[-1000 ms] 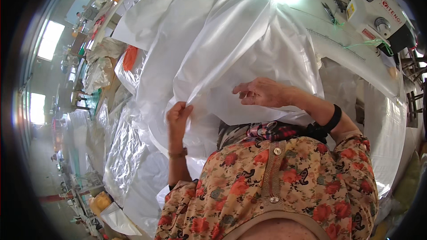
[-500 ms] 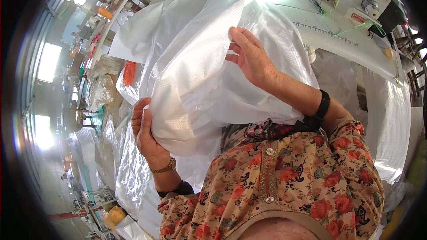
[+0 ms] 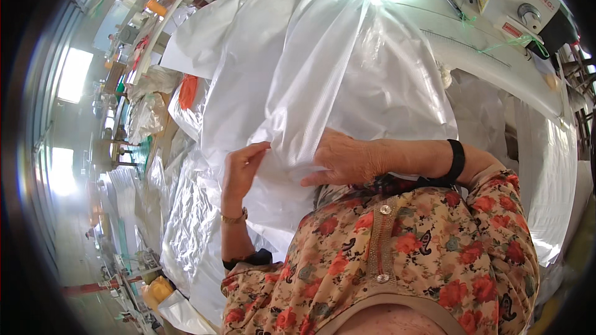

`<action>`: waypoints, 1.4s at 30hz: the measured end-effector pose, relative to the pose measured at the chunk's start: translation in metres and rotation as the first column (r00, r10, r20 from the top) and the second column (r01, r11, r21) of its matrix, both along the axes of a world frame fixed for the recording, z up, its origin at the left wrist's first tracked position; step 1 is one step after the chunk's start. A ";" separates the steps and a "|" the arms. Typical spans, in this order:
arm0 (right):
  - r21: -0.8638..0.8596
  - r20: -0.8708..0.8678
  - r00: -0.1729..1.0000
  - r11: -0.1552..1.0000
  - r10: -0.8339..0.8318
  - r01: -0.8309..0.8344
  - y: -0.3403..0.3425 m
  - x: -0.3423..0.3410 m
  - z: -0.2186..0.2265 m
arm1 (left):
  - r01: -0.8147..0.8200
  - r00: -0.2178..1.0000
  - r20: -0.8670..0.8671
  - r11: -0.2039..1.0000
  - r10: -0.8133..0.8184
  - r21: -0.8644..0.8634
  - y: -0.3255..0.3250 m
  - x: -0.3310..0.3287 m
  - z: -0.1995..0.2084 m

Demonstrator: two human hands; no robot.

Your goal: The recorder threads a sewing machine and sews the edge of a large white plastic sheet.

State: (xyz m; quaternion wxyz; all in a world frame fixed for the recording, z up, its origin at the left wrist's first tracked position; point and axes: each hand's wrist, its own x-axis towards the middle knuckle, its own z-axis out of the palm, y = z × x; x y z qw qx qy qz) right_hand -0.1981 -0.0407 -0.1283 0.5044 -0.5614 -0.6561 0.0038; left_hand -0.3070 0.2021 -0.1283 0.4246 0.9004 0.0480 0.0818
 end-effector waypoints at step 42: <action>-0.224 -0.907 0.397 0.959 -0.139 -0.176 -0.060 0.022 0.005 | 0.119 0.961 -0.136 0.804 -0.241 -0.583 -0.115 0.086 0.019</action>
